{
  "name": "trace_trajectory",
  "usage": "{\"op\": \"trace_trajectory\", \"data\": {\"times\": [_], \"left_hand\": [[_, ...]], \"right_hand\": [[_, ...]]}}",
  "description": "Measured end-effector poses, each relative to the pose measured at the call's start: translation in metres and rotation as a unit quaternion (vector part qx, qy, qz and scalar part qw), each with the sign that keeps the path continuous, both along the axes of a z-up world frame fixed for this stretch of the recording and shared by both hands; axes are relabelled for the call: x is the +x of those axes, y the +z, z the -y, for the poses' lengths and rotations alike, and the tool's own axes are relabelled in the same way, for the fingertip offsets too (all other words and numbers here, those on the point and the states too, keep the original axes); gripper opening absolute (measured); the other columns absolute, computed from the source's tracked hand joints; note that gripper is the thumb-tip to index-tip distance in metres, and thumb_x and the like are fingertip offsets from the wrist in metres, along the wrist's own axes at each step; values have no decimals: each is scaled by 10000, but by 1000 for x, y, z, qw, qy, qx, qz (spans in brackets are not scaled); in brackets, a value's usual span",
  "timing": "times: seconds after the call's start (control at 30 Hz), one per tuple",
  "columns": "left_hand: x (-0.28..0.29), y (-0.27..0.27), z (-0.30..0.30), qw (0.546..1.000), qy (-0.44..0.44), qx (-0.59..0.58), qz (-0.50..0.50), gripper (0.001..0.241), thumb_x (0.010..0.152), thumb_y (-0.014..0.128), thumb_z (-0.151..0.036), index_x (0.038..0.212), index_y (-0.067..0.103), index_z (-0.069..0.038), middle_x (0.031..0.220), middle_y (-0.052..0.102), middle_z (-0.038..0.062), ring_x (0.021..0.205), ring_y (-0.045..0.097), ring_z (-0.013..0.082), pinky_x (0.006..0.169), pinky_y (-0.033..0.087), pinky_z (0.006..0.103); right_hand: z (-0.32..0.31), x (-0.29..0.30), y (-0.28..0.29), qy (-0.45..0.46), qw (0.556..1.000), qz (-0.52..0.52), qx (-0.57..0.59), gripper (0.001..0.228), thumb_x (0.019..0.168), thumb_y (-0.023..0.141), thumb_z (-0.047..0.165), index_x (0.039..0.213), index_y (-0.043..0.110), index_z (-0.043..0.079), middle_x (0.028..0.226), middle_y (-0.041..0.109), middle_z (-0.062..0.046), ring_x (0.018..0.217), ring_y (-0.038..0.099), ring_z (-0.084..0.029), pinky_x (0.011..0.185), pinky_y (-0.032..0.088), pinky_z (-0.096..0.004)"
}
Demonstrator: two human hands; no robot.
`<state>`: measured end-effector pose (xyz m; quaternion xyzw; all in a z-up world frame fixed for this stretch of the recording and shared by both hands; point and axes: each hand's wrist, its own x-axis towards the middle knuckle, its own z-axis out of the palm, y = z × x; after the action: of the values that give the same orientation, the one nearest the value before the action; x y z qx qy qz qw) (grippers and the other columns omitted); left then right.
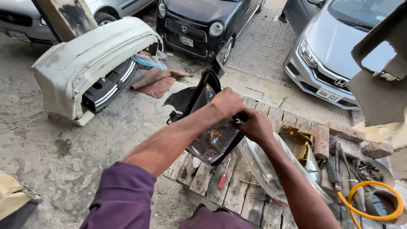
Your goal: The person disassembles a car headlight assembly, removes the internal reflector, and then reassembles the unit. They use a screwdriver to tighten screws on the back of the housing and wipe the clear lens with a cloth.
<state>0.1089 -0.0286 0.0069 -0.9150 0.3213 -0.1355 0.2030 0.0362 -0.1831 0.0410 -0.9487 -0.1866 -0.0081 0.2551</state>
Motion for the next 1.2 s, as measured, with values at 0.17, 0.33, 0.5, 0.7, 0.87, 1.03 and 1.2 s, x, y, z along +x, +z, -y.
{"op": "trace_trajectory", "data": {"times": [0.17,0.33,0.5,0.7,0.87,1.03,1.2], "left_hand": [[-36,39,12,999,2,15,51,112,857,726,-182,852,796,-269,921,787,2,1086,680,288,964,492,511],[-69,77,-16,942,-104,-242,210,394,599,807,-17,974,799,-138,1341,680,68,1349,523,324,1175,372,537],[-66,64,-49,710,145,-689,8,893,765,860,-324,1531,461,-97,1414,589,265,1371,489,482,1155,395,626],[-78,45,-38,630,100,-753,-162,679,966,723,-241,1499,421,51,1461,462,338,1409,379,566,1198,301,733],[-80,15,-25,654,118,-742,-84,389,958,742,-201,1265,524,-103,1217,526,160,1259,484,406,1158,258,642],[-87,7,-7,643,87,-760,-30,155,936,792,-211,1031,670,-208,924,651,32,990,680,289,1003,487,497],[-109,19,6,650,61,-757,2,130,923,772,-66,908,649,-104,1040,709,120,1048,687,365,898,551,533]], "right_hand": [[19,20,-50,-68,998,10,-15,458,718,827,516,1110,740,295,993,732,19,969,718,-301,807,575,-462],[28,13,-46,-98,995,8,16,498,733,792,564,1152,741,300,1021,737,-25,1028,706,-323,868,573,-477],[32,2,-45,-131,991,-25,28,555,694,813,578,1175,742,312,1029,734,-16,1040,706,-309,878,573,-451],[22,-51,14,-132,986,-95,-17,627,781,732,631,1286,710,259,1104,753,-86,1100,695,-353,935,556,-484],[28,-73,67,-99,981,-159,-47,527,850,630,616,1236,750,277,1125,770,-131,1149,664,-410,985,527,-529],[40,-51,75,-60,989,-87,106,481,884,711,435,1304,710,200,1111,767,-191,1140,639,-506,956,503,-610],[44,-48,67,-16,957,-139,254,567,909,741,363,1382,628,72,1229,698,-276,1261,600,-439,1013,524,-547]]}}
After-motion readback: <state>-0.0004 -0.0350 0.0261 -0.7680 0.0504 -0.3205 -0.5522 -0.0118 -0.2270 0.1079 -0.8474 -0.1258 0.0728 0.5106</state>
